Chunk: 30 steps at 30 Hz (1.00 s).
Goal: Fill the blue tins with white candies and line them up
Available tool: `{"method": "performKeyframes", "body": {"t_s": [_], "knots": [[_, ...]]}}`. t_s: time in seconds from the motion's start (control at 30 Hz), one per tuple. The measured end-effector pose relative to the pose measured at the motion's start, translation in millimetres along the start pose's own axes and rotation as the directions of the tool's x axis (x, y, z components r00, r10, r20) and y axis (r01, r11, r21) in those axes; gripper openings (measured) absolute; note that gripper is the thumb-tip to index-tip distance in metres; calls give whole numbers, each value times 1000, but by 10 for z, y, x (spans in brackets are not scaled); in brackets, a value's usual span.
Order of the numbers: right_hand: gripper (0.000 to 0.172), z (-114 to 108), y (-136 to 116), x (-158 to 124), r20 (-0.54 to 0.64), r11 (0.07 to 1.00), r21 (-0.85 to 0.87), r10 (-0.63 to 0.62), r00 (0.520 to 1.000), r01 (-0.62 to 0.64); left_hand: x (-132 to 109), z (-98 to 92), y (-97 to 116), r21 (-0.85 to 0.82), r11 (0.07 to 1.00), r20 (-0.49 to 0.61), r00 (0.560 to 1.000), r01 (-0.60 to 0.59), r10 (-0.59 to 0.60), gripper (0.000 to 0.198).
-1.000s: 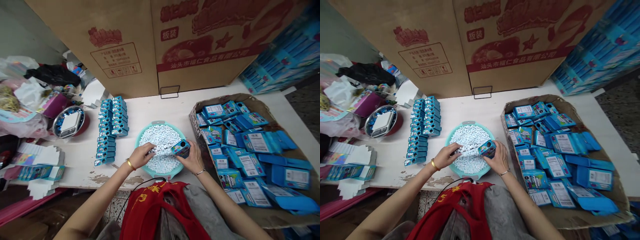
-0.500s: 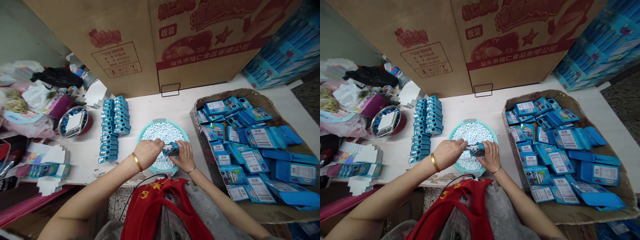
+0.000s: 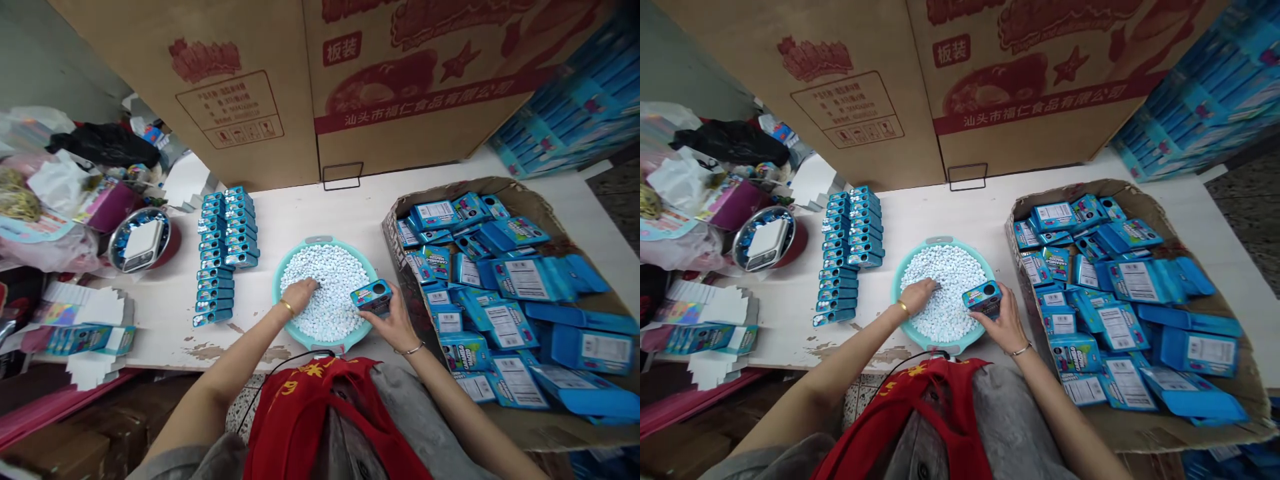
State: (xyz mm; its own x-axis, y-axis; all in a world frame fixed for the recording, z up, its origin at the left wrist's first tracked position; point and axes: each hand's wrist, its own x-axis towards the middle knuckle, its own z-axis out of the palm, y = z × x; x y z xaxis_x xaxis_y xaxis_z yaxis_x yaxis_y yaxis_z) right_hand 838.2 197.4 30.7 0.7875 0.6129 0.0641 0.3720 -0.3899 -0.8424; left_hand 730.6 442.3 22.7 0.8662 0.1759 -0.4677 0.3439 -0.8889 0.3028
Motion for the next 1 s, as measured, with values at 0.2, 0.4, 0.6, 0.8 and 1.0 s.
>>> {"method": "performKeyframes", "body": {"t_s": [0.2, 0.4, 0.6, 0.8, 1.0], "knots": [[60, -88, 20, -152, 28, 979, 146, 139, 990, -142, 292, 317, 221, -172, 981, -40, 996, -89, 83, 34], [46, -123, -28, -138, -35, 971, 167, 177, 984, -169, -82, -12, -29, -338, 912, -140, 971, -233, 196, 30], [32, -36, -133, 15, -46, 993, 113, -17, 999, 22, -519, -778, 5, -248, 900, -191, 928, -360, 318, 27], [29, 161, -208, 137, -33, 973, 83, -215, 976, 217, -650, -1317, 387, 59, 933, 24, 935, -356, 355, 23], [30, 279, -212, 109, -18, 962, 59, -268, 963, 268, -708, -1533, 892, 383, 892, 122, 971, -239, 208, 21]]}}
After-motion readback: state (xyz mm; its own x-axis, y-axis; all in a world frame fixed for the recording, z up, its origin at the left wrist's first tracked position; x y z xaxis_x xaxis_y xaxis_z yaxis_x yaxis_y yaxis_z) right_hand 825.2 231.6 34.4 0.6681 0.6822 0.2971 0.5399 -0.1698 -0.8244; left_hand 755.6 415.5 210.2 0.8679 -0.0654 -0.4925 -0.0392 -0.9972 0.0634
